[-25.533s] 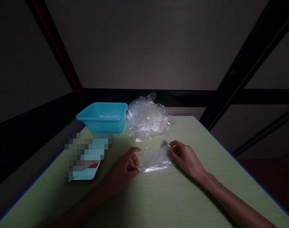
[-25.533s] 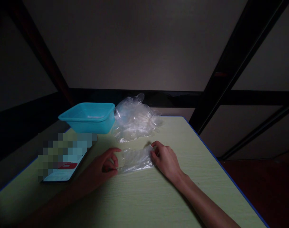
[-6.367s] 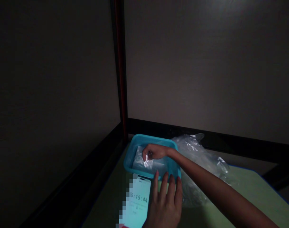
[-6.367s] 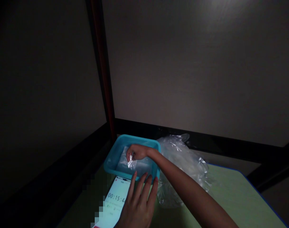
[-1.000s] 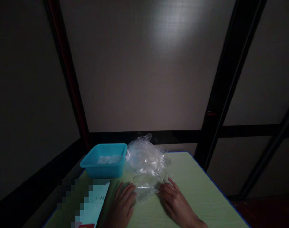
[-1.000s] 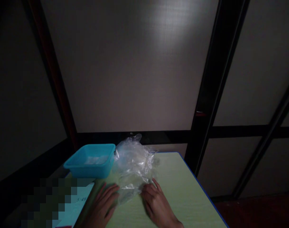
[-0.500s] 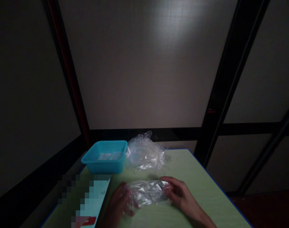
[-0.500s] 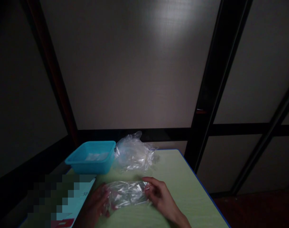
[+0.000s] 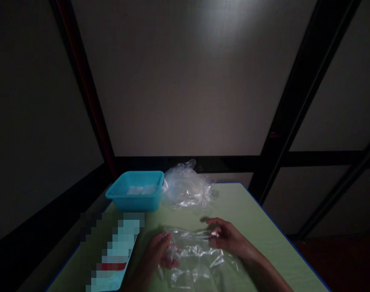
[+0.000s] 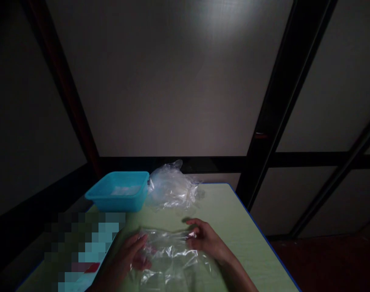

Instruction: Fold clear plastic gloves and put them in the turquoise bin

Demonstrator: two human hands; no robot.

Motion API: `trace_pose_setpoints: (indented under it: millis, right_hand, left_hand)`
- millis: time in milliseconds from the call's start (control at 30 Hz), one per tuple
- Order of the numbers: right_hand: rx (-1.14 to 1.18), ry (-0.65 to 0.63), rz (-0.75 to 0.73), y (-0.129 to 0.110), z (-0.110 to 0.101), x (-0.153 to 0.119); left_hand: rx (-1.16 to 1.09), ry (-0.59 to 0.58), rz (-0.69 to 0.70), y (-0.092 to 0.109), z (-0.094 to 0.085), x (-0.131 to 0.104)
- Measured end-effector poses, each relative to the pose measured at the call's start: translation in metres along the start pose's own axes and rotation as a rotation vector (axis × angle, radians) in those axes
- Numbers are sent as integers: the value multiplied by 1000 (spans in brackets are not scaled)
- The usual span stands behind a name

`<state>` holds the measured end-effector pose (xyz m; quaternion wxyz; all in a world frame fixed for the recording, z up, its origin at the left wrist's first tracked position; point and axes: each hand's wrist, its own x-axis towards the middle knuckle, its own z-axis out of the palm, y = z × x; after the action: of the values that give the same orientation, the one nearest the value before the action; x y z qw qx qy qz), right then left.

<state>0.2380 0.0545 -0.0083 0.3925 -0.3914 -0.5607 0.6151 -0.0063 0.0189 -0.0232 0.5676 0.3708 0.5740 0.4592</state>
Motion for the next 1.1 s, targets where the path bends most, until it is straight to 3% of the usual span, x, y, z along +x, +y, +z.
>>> trace_pose_setpoints:
  millis: [133,300,500,667,833,1100]
  right_hand:
    - [-22,-76,-25,1,2,0]
    - [-161,44,20,-1,0,-1]
    - [-149,-1,91,-8,-4,-4]
    - [-25,-136,58,-25,-1,-10]
    - [-27,-309,-16,-38,1,-18]
    - [-316,-311,29,-22,3,-15]
  left_hand:
    - [80,3,68,5,0,-1]
    - [123,-47,72,8,2,5]
    - [144,-107,87,7,-2,9]
    - [120,-114,169,3,-5,14]
    - [75,-183,261,12,-7,9]
    - [154,-272,155,19,-10,3]
